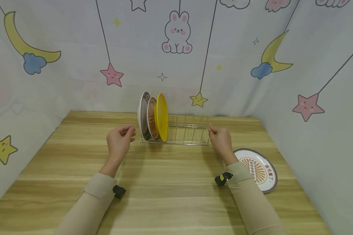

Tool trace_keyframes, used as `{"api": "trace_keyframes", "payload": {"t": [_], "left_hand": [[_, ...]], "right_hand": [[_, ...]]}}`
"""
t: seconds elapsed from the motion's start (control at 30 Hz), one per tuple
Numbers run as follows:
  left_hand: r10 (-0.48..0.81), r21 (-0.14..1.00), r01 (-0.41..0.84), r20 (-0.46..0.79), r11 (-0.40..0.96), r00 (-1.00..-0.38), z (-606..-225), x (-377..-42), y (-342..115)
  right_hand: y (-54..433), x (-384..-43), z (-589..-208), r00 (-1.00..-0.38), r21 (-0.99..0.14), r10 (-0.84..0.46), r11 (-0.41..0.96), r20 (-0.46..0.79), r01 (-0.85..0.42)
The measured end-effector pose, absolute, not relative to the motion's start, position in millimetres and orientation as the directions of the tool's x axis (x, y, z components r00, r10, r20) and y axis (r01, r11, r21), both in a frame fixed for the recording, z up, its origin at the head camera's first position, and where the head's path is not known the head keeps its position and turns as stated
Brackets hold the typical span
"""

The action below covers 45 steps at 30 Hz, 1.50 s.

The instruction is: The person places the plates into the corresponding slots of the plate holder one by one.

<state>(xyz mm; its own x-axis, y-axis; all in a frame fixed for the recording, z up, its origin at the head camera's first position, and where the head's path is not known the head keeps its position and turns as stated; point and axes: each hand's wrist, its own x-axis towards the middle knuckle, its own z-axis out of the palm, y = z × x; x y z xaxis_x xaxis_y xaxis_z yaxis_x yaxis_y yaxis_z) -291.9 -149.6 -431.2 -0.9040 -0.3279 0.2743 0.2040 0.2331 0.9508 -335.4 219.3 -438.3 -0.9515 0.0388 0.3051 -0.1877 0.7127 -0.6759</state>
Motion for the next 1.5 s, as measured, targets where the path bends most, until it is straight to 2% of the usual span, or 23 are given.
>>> {"api": "trace_keyframes", "payload": {"t": [0.63, 1.5], "left_hand": [[-0.298, 0.951, 0.132, 0.217, 0.281, -0.930, -445, -310, -148], [-0.232, 0.972, 0.080, 0.132, 0.222, -0.964, -449, -327, -145]], "right_hand": [[217, -334, -442, -0.958, -0.690, 0.035, 0.702, 0.284, -0.179], [219, -333, -436, -0.954, -0.656, 0.041, 0.734, 0.298, -0.173]]}}
